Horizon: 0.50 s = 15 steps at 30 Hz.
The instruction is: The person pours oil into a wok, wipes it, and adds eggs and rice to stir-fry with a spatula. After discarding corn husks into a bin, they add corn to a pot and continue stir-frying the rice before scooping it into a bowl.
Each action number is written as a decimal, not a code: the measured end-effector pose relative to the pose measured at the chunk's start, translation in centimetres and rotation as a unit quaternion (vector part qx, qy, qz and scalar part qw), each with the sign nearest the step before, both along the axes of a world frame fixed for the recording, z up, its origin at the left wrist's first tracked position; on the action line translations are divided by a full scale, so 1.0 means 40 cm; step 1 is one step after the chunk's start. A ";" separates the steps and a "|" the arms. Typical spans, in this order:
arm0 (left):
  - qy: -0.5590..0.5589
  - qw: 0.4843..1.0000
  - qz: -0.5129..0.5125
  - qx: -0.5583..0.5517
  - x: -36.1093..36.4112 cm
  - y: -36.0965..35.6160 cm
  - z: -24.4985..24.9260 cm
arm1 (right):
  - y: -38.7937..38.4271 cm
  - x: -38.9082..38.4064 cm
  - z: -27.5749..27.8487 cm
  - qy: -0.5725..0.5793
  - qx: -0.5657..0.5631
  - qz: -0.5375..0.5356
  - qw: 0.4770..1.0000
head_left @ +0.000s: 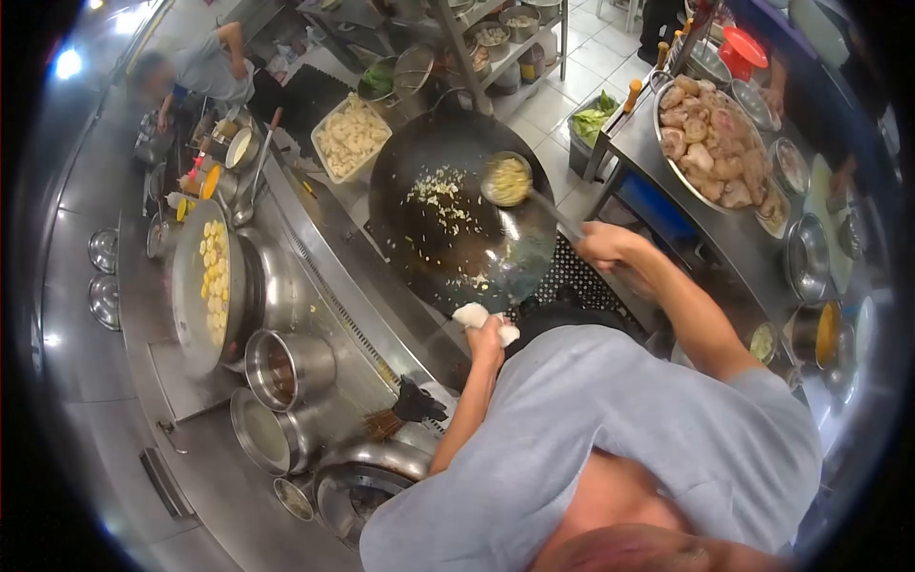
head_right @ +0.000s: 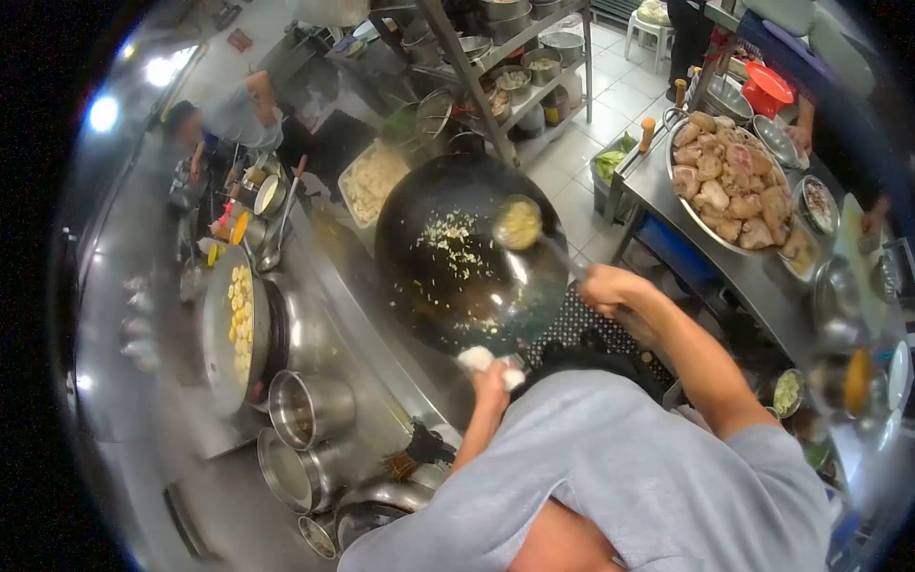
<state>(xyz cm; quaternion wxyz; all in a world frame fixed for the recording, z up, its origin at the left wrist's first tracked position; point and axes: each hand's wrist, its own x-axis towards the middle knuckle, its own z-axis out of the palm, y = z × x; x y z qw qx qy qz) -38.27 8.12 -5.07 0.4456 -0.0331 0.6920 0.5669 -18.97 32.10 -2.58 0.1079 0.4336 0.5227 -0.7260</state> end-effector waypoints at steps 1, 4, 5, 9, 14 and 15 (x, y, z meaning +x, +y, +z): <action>0.012 0.999 0.027 -0.017 -0.012 0.014 -0.077 | -0.004 -0.040 0.014 0.028 -0.021 -0.032 0.999; -0.078 0.996 0.032 0.040 -0.125 0.152 -0.106 | -0.030 -0.148 -0.029 0.165 -0.239 -0.145 0.946; -0.181 0.980 0.082 0.027 -0.191 0.208 -0.081 | -0.034 -0.168 0.019 0.174 -0.304 -0.183 0.919; -0.274 0.959 0.070 0.024 -0.205 0.177 0.011 | -0.075 -0.061 0.026 0.230 -0.458 -0.241 0.824; -0.053 0.998 -0.008 0.016 -0.046 -0.038 0.020 | -0.077 0.097 0.062 0.068 -0.188 -0.178 0.964; -0.027 0.999 -0.023 0.009 -0.024 -0.052 0.024 | -0.086 0.076 0.053 0.071 -0.185 -0.183 0.963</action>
